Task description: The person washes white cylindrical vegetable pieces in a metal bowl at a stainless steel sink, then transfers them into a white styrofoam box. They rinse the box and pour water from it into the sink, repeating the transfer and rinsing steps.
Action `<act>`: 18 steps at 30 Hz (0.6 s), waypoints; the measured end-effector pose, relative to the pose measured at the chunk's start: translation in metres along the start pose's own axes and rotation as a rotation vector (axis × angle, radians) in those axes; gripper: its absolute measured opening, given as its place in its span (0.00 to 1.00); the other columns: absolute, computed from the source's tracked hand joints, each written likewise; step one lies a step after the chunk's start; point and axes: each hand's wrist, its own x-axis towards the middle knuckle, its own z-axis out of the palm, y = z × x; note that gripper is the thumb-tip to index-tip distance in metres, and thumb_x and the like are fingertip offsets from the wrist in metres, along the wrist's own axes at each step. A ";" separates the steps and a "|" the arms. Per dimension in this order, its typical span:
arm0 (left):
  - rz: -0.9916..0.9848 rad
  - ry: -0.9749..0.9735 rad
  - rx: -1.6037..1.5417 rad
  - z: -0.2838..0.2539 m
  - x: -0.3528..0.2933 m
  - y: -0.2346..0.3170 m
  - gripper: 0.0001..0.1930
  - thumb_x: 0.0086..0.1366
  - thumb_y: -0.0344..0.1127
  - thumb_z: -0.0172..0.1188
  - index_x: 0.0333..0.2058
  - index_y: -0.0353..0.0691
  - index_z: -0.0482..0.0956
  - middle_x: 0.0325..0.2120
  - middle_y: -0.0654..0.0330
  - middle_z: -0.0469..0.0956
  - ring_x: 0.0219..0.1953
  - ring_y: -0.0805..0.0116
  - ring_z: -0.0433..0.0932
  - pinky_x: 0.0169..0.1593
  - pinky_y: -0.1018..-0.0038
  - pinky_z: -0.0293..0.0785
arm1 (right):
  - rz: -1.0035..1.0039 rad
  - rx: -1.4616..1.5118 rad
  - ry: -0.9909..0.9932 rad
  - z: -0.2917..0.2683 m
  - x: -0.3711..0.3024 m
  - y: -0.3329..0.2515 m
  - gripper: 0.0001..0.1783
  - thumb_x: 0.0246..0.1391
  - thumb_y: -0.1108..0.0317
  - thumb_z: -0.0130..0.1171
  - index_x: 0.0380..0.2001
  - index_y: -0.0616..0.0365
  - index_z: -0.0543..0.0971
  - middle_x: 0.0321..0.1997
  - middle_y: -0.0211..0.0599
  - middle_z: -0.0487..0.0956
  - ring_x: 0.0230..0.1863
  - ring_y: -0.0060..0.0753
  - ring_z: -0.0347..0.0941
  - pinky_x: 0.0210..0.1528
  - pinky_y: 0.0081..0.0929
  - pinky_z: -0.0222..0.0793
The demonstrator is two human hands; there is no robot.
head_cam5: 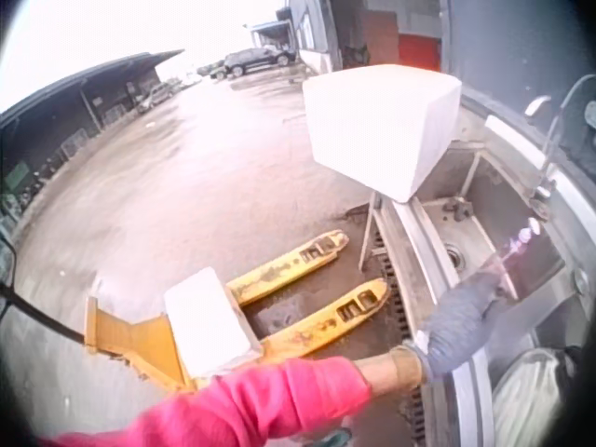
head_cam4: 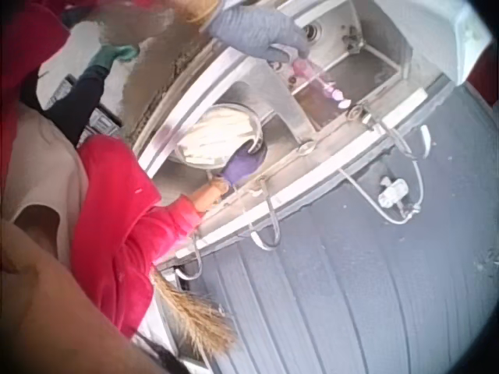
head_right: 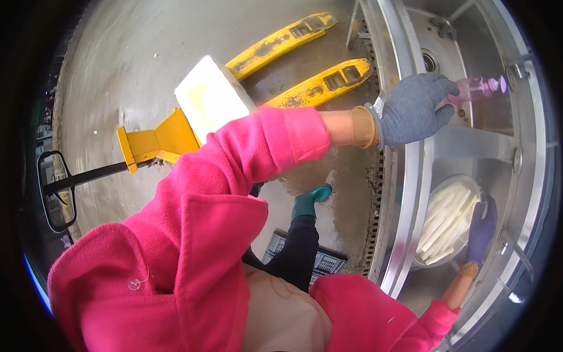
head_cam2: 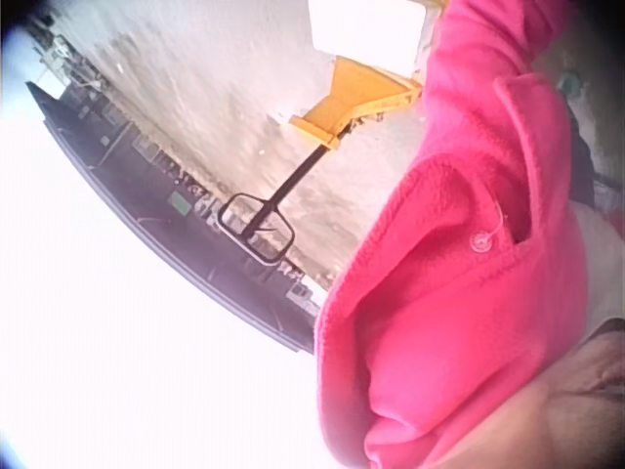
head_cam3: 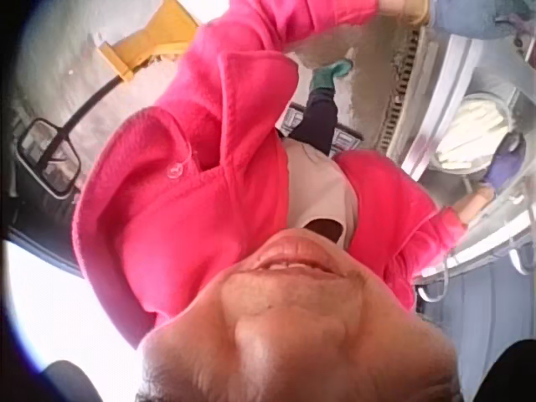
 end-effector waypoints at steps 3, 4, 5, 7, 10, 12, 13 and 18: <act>-0.033 0.287 0.039 -0.059 -0.036 -0.037 0.15 0.58 0.36 0.58 0.43 0.37 0.76 0.40 0.47 0.76 0.42 0.46 0.75 0.49 0.58 0.72 | -0.162 0.203 -0.054 0.011 0.020 -0.094 0.21 0.65 0.64 0.48 0.56 0.65 0.71 0.58 0.42 0.74 0.60 0.36 0.68 0.62 0.30 0.60; -0.084 0.321 0.054 -0.085 -0.047 -0.056 0.16 0.58 0.36 0.59 0.43 0.36 0.76 0.41 0.47 0.77 0.42 0.46 0.76 0.49 0.59 0.72 | -0.190 0.209 -0.013 0.016 0.021 -0.131 0.21 0.65 0.64 0.47 0.57 0.64 0.71 0.58 0.42 0.74 0.60 0.34 0.68 0.62 0.29 0.60; -0.151 0.366 0.052 -0.111 -0.061 -0.075 0.16 0.58 0.36 0.59 0.44 0.36 0.76 0.41 0.47 0.77 0.43 0.48 0.77 0.49 0.61 0.73 | -0.260 0.195 -0.034 0.027 0.022 -0.168 0.21 0.65 0.64 0.47 0.57 0.64 0.71 0.59 0.42 0.74 0.60 0.33 0.67 0.62 0.29 0.59; -0.286 0.456 0.076 -0.163 -0.098 -0.115 0.16 0.59 0.36 0.59 0.45 0.35 0.76 0.41 0.48 0.78 0.43 0.51 0.78 0.48 0.64 0.74 | -0.353 0.175 -0.067 0.054 0.029 -0.250 0.21 0.66 0.65 0.46 0.58 0.63 0.71 0.59 0.41 0.73 0.61 0.32 0.67 0.63 0.29 0.59; -0.478 0.522 0.167 -0.244 -0.175 -0.181 0.17 0.62 0.36 0.58 0.47 0.35 0.75 0.42 0.49 0.79 0.44 0.57 0.79 0.49 0.68 0.74 | -0.430 0.322 -0.171 0.137 0.030 -0.370 0.20 0.63 0.71 0.49 0.58 0.63 0.71 0.59 0.38 0.74 0.60 0.29 0.68 0.62 0.26 0.60; -0.710 0.531 0.163 -0.295 -0.233 -0.225 0.17 0.62 0.37 0.57 0.48 0.34 0.75 0.43 0.48 0.79 0.43 0.57 0.80 0.49 0.68 0.74 | -0.516 0.445 -0.333 0.201 0.025 -0.441 0.19 0.62 0.72 0.51 0.55 0.61 0.73 0.55 0.36 0.77 0.55 0.25 0.71 0.57 0.23 0.65; -0.816 0.515 0.191 -0.319 -0.263 -0.244 0.18 0.62 0.38 0.57 0.48 0.34 0.75 0.43 0.48 0.79 0.43 0.57 0.80 0.48 0.68 0.74 | -0.510 0.488 -0.367 0.242 0.021 -0.475 0.18 0.60 0.72 0.53 0.54 0.59 0.75 0.52 0.36 0.78 0.51 0.24 0.73 0.54 0.23 0.67; -1.239 0.405 0.239 -0.414 -0.400 -0.314 0.23 0.61 0.45 0.57 0.49 0.35 0.75 0.47 0.47 0.78 0.47 0.52 0.79 0.53 0.66 0.72 | -0.527 0.521 -0.669 0.436 -0.018 -0.620 0.20 0.57 0.64 0.58 0.52 0.58 0.76 0.50 0.39 0.80 0.51 0.32 0.76 0.51 0.26 0.69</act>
